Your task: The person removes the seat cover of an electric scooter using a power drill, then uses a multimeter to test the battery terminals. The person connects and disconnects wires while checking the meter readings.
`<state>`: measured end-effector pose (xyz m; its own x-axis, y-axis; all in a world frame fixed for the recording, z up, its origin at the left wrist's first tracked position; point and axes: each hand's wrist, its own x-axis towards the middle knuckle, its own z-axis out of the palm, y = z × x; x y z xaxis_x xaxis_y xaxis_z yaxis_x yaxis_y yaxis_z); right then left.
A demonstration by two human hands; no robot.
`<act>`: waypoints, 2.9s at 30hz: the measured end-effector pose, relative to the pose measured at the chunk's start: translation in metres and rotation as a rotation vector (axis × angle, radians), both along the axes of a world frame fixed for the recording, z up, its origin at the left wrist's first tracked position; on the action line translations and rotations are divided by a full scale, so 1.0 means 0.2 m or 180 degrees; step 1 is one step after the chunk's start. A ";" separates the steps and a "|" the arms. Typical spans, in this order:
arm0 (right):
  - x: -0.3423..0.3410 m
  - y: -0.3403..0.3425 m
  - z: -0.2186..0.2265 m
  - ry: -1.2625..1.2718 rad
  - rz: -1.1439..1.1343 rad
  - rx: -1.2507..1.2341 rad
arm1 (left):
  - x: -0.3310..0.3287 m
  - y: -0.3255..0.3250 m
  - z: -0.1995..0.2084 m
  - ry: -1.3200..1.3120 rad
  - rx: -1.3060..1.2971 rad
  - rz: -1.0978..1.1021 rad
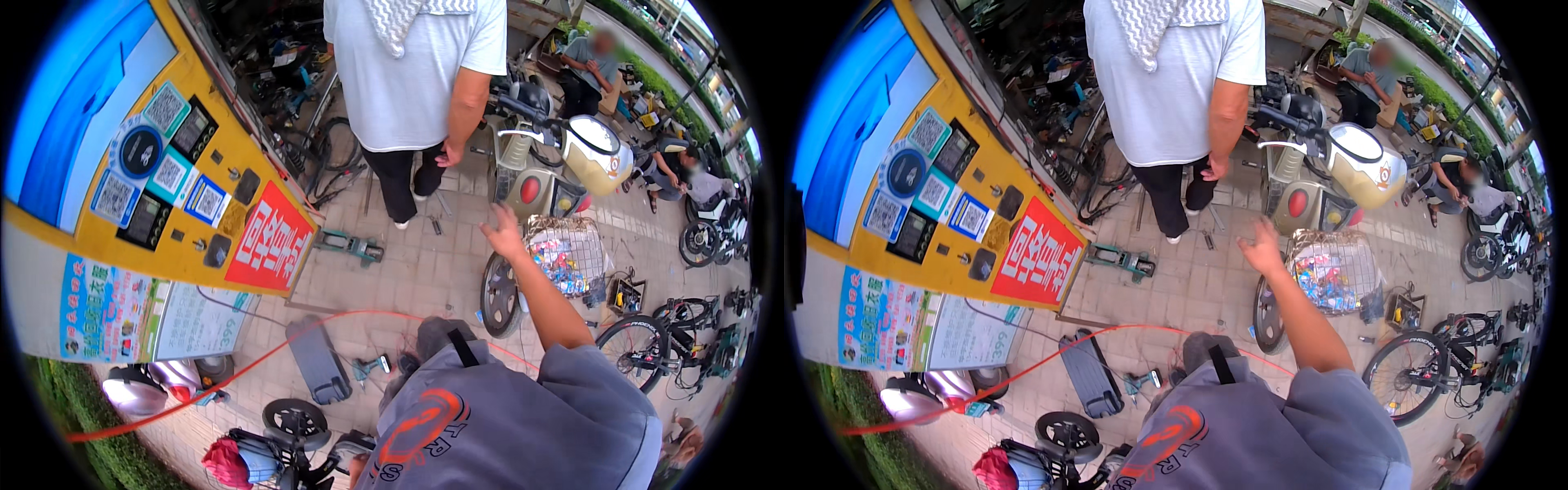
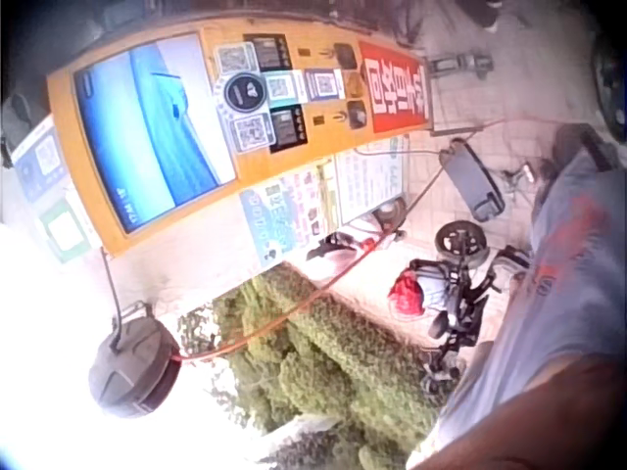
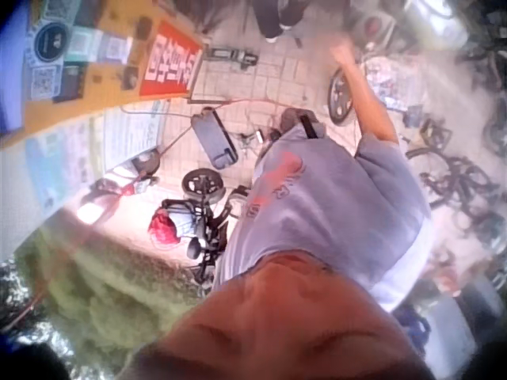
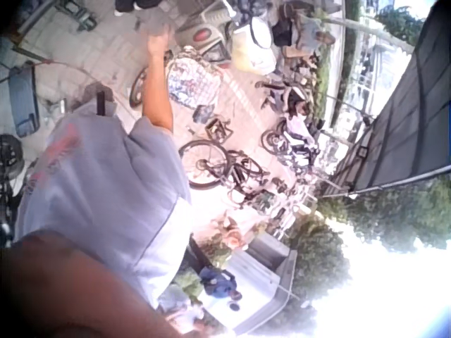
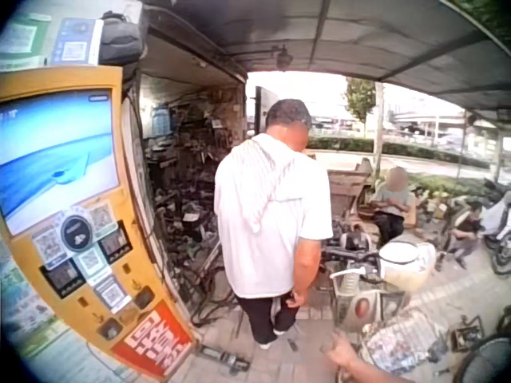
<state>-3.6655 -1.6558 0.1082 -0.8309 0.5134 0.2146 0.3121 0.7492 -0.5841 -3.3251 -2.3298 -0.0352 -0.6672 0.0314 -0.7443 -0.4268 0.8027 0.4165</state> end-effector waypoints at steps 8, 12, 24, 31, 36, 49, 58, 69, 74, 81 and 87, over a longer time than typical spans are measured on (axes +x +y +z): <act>-0.23 0.10 0.96 0.1073 0.0078 0.0870 | -1.38 0.34 -0.03 0.0420 -0.0460 -0.0010; -0.50 0.24 1.13 0.1278 -0.0063 0.1167 | -1.91 0.82 0.14 0.0408 -0.0153 -0.0187; -0.96 0.69 1.02 0.0246 -0.0509 0.0326 | -3.04 1.63 0.37 0.0073 -0.0322 -0.1236; -1.51 0.70 1.02 0.0191 -0.0302 -0.1156 | -3.78 1.93 0.11 0.0072 -0.0288 -0.1921; -2.19 0.93 0.70 0.0191 -0.0392 -0.1507 | -4.47 2.31 -0.14 0.0189 -0.0020 -0.2145; -4.17 1.43 0.71 0.0374 0.0873 -0.1216 | -6.15 2.84 0.27 0.1102 0.0148 -0.0934; -5.58 1.91 0.24 0.0085 0.0673 -0.1464 | -7.11 3.02 0.14 0.0904 0.0172 -0.0437; -8.02 2.05 0.66 0.0394 0.2061 -0.1586 | -7.97 3.21 0.03 0.0668 0.0044 0.0909; -8.93 1.74 0.97 0.0461 0.2198 -0.3019 | -8.48 3.32 0.26 0.1055 0.0262 0.1371; -9.77 1.45 1.16 0.0548 0.2531 -0.3897 | -8.98 3.40 0.38 0.1368 0.0515 0.1656; -10.67 1.29 1.27 0.1223 0.1736 -0.3316 | -9.26 3.55 0.36 0.1291 0.0486 0.2183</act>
